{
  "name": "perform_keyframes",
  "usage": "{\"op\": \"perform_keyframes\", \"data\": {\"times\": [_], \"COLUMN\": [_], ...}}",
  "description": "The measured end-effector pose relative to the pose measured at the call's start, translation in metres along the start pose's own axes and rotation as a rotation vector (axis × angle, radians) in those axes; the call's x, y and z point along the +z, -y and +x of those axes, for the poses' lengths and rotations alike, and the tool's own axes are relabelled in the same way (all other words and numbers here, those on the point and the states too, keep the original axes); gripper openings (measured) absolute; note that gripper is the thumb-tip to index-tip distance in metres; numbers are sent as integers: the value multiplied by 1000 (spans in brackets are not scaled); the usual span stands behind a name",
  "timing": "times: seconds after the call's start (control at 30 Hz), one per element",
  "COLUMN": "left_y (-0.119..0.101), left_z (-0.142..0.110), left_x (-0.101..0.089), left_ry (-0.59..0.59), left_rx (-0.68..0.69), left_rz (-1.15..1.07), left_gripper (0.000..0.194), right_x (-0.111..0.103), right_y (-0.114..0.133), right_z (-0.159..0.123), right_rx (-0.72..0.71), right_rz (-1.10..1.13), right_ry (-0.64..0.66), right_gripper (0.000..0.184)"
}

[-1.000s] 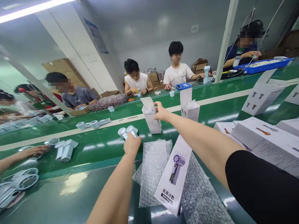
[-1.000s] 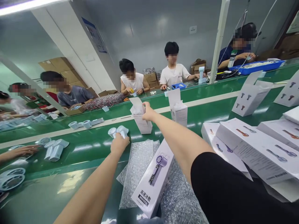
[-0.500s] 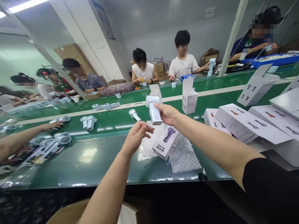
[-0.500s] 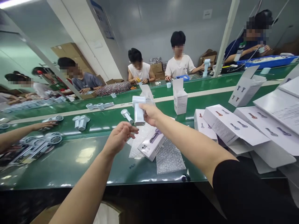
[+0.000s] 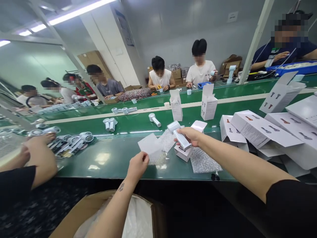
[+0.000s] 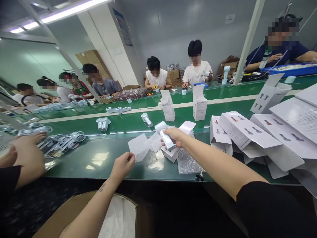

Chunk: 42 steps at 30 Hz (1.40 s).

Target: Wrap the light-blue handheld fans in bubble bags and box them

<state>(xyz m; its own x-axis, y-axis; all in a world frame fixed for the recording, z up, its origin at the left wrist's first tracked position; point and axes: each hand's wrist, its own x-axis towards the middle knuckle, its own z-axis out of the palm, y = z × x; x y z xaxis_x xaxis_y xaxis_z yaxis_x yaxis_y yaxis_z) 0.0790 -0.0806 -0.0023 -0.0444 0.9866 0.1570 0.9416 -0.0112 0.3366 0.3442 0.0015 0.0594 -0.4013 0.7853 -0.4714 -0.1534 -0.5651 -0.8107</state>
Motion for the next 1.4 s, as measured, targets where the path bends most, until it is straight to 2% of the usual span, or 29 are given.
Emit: {"op": "perform_keyframes", "data": {"times": [0.07, 0.13, 0.2, 0.27, 0.33, 0.47, 0.53, 0.6, 0.67, 0.73, 0.77, 0.83, 0.97, 1.1, 1.17, 1.27, 1.33, 1.4], "left_y": [-2, -11, -21, -29, -32, -35, -38, -41, -42, -39, -38, -37, -38, -40, -43, -52, -61, -71], "left_z": [-8, -18, -28, -38, -45, -52, -55, -61, -69, -76, -79, -85, -93, -90, -85, -79, -81, -89], "left_x": [-7, -12, -16, -19, -20, -16, -14, -15, -17, -16, -15, -9, 14, 36, 41, 41, 41, 42], "left_ry": [-91, -153, -185, -197, -211, -330, -412, -480, -544, -585, -592, -605, -668, -665, -617, -482, -445, -469], "left_rx": [-97, -109, -33, 64, 61, -193, -220, -71, 216, 481, 560, 610, 526, 319, 141, -114, -199, -190], "left_rz": [-62, -185, -312, -409, -518, -814, -860, -727, -501, -313, -252, -191, -134, -66, -168, -540, -721, -736], "left_gripper": [24, 25, 22, 18, 17, 23, 24, 19, 9, 10, 14, 22, 20, 10, 9, 9, 9, 7], "right_x": [6, 17, 28, 37, 39, 36, 36, 37, 37, 36, 36, 35, 36, 38, 40, 41, 42, 43], "right_y": [-8, -23, -40, -54, -64, -74, -78, -80, -82, -83, -84, -87, -97, -108, -111, -113, -114, -113], "right_z": [-17, -32, -40, -39, -33, -27, -30, -35, -40, -44, -46, -50, -57, -62, -62, -62, -61, -61], "right_rx": [-2, 41, 115, 175, 192, 156, 128, 90, 50, 30, 30, 39, 30, 27, 23, 12, 11, -23], "right_rz": [46, 101, 113, 98, 82, -58, -129, -130, -77, -26, -9, 12, 50, 70, 108, 174, 207, 211], "right_ry": [126, 334, 529, 624, 616, 537, 533, 525, 487, 439, 419, 394, 279, 148, 120, 123, 123, 108], "right_gripper": [20, 25, 34, 46, 52, 45, 43, 41, 41, 42, 43, 44, 47, 45, 42, 39, 37, 34]}}
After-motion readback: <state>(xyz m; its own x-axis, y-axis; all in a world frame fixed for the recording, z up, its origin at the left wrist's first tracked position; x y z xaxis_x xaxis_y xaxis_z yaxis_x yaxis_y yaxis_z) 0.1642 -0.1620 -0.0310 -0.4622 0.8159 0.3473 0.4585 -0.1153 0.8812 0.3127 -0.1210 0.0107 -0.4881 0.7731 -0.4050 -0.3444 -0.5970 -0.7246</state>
